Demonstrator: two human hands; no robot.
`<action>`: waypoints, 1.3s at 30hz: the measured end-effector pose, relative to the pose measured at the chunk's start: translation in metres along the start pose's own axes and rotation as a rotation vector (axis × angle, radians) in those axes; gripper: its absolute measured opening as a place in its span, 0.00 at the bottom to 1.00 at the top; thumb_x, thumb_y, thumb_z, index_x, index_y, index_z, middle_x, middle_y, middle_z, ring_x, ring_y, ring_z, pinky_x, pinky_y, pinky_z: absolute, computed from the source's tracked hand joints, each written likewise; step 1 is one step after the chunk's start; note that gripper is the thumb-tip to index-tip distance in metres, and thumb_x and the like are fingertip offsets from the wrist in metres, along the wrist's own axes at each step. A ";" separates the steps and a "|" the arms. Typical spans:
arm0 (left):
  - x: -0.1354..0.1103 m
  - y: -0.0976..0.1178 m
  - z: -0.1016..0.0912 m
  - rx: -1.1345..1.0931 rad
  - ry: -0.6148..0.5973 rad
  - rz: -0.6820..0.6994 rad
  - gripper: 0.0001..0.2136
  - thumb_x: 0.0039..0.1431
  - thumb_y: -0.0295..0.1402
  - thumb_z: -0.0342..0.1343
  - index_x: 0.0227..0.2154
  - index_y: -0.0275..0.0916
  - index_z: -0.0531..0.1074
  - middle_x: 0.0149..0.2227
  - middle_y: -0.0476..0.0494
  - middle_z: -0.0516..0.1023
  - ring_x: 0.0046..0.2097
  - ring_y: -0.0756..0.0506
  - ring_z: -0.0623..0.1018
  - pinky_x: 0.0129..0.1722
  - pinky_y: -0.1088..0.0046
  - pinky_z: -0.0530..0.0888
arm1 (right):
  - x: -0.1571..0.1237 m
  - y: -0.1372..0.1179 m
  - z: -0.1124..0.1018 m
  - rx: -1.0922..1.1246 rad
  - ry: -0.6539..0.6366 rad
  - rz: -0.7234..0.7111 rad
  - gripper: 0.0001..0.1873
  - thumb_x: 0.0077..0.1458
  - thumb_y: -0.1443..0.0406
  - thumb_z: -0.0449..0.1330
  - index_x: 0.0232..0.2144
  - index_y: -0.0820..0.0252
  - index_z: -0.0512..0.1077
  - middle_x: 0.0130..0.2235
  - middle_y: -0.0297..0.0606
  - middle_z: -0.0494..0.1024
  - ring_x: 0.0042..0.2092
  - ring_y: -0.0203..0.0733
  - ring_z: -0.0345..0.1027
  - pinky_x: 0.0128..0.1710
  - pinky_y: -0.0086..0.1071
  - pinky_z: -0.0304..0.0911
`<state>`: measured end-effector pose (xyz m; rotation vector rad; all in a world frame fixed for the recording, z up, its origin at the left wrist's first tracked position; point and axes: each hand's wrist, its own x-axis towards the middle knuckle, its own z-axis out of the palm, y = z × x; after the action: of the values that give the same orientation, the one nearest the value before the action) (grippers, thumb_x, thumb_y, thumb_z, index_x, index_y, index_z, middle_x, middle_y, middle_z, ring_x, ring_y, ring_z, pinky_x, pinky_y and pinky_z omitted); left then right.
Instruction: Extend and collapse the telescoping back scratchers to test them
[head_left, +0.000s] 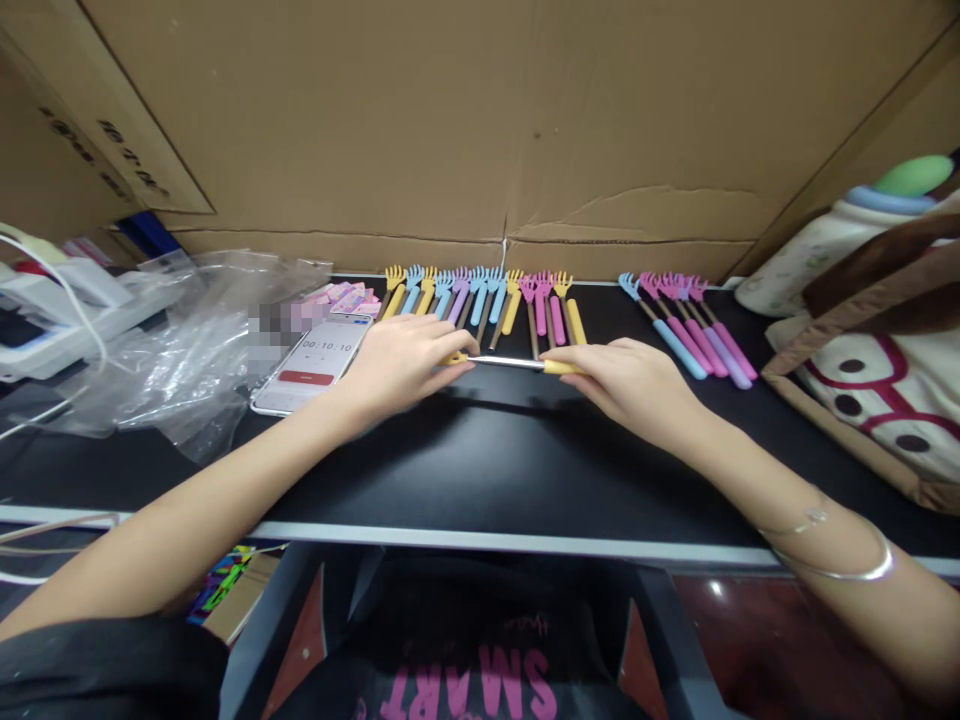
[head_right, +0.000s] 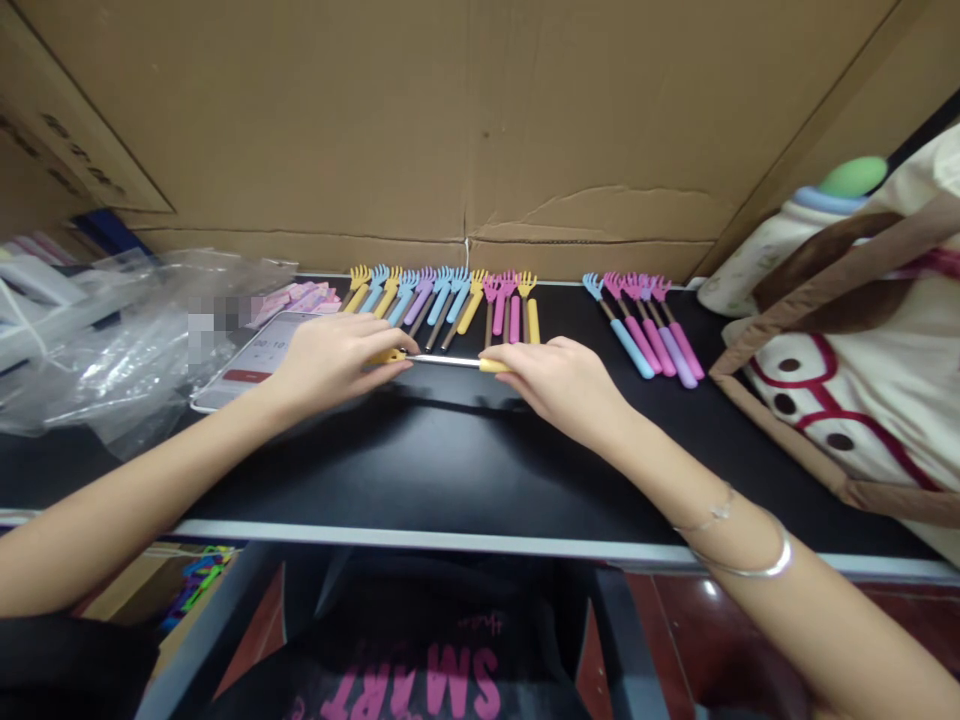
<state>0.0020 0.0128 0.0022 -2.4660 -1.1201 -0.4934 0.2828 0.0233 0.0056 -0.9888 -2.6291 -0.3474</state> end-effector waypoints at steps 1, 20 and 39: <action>0.000 -0.002 -0.001 0.008 0.003 0.003 0.13 0.66 0.39 0.44 0.36 0.41 0.72 0.36 0.47 0.78 0.38 0.46 0.76 0.33 0.72 0.65 | 0.000 0.000 -0.001 -0.005 0.001 0.010 0.17 0.64 0.58 0.45 0.46 0.58 0.70 0.42 0.38 0.79 0.38 0.37 0.72 0.37 0.31 0.56; 0.005 0.001 -0.023 0.190 0.046 -0.013 0.17 0.67 0.40 0.41 0.30 0.41 0.71 0.29 0.44 0.74 0.34 0.46 0.72 0.26 0.69 0.57 | 0.000 0.007 -0.013 -0.241 -0.036 0.109 0.23 0.64 0.57 0.40 0.41 0.57 0.72 0.34 0.40 0.79 0.32 0.38 0.69 0.27 0.31 0.47; -0.061 -0.107 -0.048 0.480 0.068 -0.076 0.12 0.66 0.37 0.41 0.27 0.45 0.64 0.27 0.48 0.70 0.34 0.45 0.61 0.28 0.68 0.57 | -0.077 0.109 -0.054 -0.583 -0.140 0.376 0.18 0.62 0.59 0.44 0.41 0.60 0.71 0.38 0.49 0.77 0.36 0.43 0.66 0.32 0.32 0.50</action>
<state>-0.1260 0.0161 0.0371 -1.9850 -1.1509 -0.2838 0.4215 0.0394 0.0395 -1.7067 -2.4194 -1.0120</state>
